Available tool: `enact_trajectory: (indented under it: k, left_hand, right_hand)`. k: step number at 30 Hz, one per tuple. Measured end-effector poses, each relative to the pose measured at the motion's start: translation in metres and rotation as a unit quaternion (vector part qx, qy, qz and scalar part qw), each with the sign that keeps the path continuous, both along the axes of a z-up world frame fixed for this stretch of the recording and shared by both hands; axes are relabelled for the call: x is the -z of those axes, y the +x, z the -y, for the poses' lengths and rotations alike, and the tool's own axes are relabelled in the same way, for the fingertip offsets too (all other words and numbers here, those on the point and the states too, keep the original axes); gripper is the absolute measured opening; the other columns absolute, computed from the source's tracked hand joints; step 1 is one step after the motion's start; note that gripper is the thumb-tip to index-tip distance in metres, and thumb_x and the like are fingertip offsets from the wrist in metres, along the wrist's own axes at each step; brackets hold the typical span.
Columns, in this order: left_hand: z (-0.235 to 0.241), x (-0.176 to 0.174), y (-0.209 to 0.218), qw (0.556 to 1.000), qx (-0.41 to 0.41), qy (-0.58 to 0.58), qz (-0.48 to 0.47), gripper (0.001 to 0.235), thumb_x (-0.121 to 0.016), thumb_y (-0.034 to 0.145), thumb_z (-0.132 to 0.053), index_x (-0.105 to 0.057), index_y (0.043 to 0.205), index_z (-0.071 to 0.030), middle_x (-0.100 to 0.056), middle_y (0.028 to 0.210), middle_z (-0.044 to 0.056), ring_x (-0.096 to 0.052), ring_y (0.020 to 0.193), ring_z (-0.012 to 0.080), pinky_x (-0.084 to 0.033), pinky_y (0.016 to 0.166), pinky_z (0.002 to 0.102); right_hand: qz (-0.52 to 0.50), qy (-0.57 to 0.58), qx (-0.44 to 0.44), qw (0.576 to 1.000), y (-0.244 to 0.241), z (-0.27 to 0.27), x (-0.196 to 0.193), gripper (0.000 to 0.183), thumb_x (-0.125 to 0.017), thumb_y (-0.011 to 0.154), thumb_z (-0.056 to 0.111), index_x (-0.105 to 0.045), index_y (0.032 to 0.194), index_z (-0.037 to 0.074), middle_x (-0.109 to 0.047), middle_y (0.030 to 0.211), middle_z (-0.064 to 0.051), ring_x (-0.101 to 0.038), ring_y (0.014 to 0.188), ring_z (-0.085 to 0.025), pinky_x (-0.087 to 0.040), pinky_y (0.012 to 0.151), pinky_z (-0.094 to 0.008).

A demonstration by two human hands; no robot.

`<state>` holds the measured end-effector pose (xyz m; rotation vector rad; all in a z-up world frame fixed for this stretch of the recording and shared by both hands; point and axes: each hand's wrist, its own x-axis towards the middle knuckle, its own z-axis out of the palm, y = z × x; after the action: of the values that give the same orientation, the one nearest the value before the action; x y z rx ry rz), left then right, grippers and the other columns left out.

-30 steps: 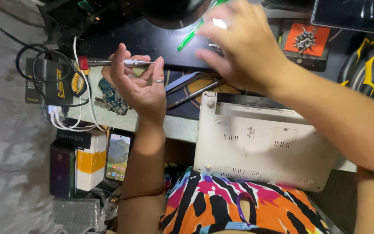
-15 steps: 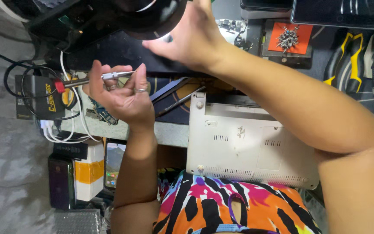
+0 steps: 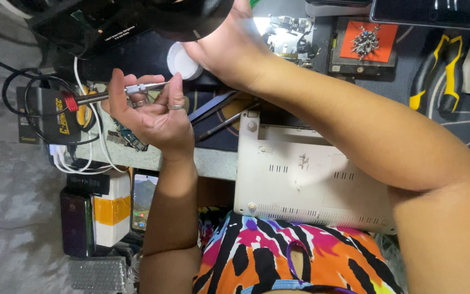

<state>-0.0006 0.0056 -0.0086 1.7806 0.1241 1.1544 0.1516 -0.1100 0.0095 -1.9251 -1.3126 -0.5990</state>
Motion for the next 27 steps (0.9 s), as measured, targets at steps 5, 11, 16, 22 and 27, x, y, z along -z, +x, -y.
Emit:
enact_trajectory:
  k: [5,11,16,22,27]
  left_hand:
    - [0.0,-0.002,0.005,1.0,0.007,0.004,-0.008,0.081,-0.081,0.102,0.016,-0.03,0.16,-0.01,-0.04,0.134,0.006,-0.06,0.11,0.0128,-0.066,0.094,0.023]
    - [0.004,-0.012,0.011,0.999,0.016,0.006,-0.034,0.085,-0.08,0.102,0.02,-0.028,0.161,-0.014,-0.039,0.135,0.006,-0.053,0.105,0.0109,-0.064,0.096,0.022]
    - [0.0,-0.025,0.019,0.996,0.036,0.064,-0.041,0.094,-0.08,0.098,0.021,-0.026,0.161,-0.024,-0.035,0.136,0.004,-0.051,0.112,0.0117,-0.063,0.097,0.025]
    - [-0.004,-0.037,0.023,0.994,0.049,0.08,-0.061,0.097,-0.083,0.096,0.022,-0.029,0.16,-0.028,-0.035,0.137,0.003,-0.048,0.112,0.0114,-0.065,0.097,0.028]
    - [-0.005,-0.04,0.02,0.994,0.072,0.048,-0.069,0.096,-0.083,0.096,0.024,-0.031,0.158,-0.027,-0.035,0.135,0.003,-0.05,0.114,0.0127,-0.064,0.101,0.03]
  right_hand:
    - [0.018,-0.022,0.012,1.0,0.005,0.002,0.005,0.028,-0.073,0.097,0.028,-0.073,0.119,0.011,-0.07,0.118,-0.013,-0.061,0.11,-0.036,-0.038,0.095,-0.052]
    - [-0.008,-0.051,0.03,0.998,0.002,0.009,-0.002,0.026,-0.074,0.097,0.035,-0.075,0.1,0.009,-0.071,0.1,-0.016,-0.065,0.094,-0.039,-0.045,0.086,-0.05]
    - [-0.015,-0.122,0.028,0.992,-0.002,0.019,-0.013,0.022,-0.073,0.102,0.034,-0.077,0.099,0.012,-0.069,0.086,-0.016,-0.062,0.082,-0.039,-0.043,0.079,-0.05]
    - [0.035,-0.132,0.026,0.99,-0.016,0.038,-0.029,0.016,-0.07,0.106,0.029,-0.076,0.108,0.015,-0.069,0.097,-0.008,-0.06,0.099,-0.031,-0.038,0.095,-0.05]
    - [0.047,-0.145,-0.002,0.988,-0.037,0.077,-0.05,0.017,-0.075,0.102,0.026,-0.069,0.11,0.012,-0.063,0.113,-0.004,-0.055,0.122,-0.026,-0.032,0.113,-0.052]
